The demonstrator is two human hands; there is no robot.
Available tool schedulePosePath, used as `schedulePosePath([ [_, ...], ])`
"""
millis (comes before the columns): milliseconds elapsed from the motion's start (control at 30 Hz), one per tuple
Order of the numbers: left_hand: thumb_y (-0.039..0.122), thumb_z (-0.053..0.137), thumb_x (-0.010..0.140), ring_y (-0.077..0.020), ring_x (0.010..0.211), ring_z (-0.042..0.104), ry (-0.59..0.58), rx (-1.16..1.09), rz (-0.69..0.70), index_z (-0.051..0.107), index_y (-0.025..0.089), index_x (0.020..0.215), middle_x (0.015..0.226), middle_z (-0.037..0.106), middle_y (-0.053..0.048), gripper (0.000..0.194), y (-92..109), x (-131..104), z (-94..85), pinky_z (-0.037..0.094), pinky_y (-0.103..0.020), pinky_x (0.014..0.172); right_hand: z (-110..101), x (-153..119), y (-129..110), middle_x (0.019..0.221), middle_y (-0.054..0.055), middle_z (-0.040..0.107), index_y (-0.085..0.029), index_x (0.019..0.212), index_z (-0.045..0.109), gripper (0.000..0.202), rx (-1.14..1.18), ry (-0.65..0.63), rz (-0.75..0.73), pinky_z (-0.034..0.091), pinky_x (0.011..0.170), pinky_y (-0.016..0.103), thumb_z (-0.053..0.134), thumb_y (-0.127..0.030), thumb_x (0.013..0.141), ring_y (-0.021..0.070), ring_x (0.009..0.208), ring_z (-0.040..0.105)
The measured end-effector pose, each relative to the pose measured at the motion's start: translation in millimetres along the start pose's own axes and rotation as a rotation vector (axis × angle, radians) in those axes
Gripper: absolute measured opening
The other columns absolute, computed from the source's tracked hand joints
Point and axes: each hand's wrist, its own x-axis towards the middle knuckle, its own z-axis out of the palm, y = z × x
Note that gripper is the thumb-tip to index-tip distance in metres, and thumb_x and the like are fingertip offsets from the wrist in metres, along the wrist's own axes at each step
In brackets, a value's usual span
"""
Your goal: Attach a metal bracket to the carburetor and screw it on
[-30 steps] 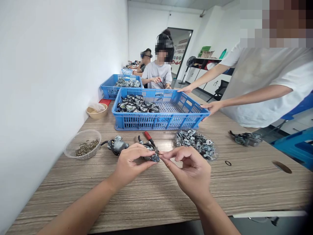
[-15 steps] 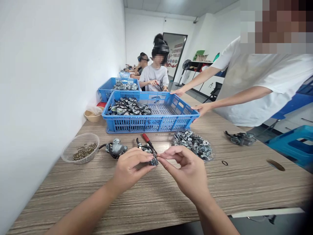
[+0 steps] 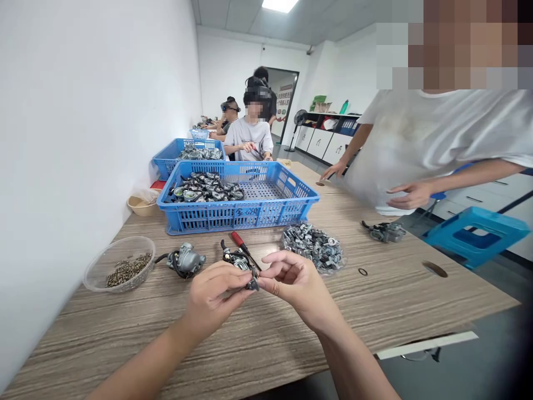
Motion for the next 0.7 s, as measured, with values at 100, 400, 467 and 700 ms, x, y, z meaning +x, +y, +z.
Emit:
schedulePosePath([
  [100, 0.006, 0.087, 0.091, -0.0182, 0.09, 0.08, -0.001, 0.001, 0.012, 0.078, 0.02, 0.112, 0.101, 0.085, -0.005, 0.027, 1, 1, 0.1, 0.065, -0.032, 0.082, 0, -2, 3, 0.078, -0.001, 0.08, -0.023, 0.101, 0.079, 0.045, 0.073, -0.015, 0.048, 0.062, 0.078, 0.027, 0.107, -0.033, 0.067, 0.015, 0.076, 0.077],
  [400, 0.006, 0.087, 0.09, -0.0187, 0.087, 0.079, 0.005, 0.011, 0.073, 0.078, 0.018, 0.113, 0.097, 0.084, -0.007, 0.027, 2, 3, -0.3, 0.065, -0.032, 0.08, 8, -2, 8, 0.076, -0.004, 0.071, -0.022, 0.085, 0.08, 0.03, 0.242, -0.091, 0.149, 0.05, 0.074, 0.023, 0.104, -0.036, 0.073, 0.0096, 0.073, 0.062],
  [467, 0.006, 0.087, 0.09, -0.0182, 0.086, 0.079, 0.011, 0.014, 0.065, 0.078, 0.018, 0.112, 0.098, 0.084, -0.006, 0.027, 1, 2, -0.1, 0.064, -0.031, 0.079, 9, -3, 11, 0.075, -0.004, 0.069, -0.021, 0.081, 0.079, 0.03, 0.212, -0.081, 0.134, 0.048, 0.073, 0.023, 0.103, -0.038, 0.075, 0.0097, 0.073, 0.059],
  [700, 0.007, 0.087, 0.091, -0.0173, 0.086, 0.08, 0.006, -0.014, 0.014, 0.079, 0.019, 0.11, 0.098, 0.085, -0.005, 0.025, 0, -1, 0.6, 0.064, -0.029, 0.079, 4, -8, 21, 0.078, -0.001, 0.073, -0.023, 0.089, 0.082, 0.026, 0.091, -0.045, 0.012, 0.047, 0.073, 0.026, 0.096, -0.043, 0.084, 0.0126, 0.075, 0.062],
])
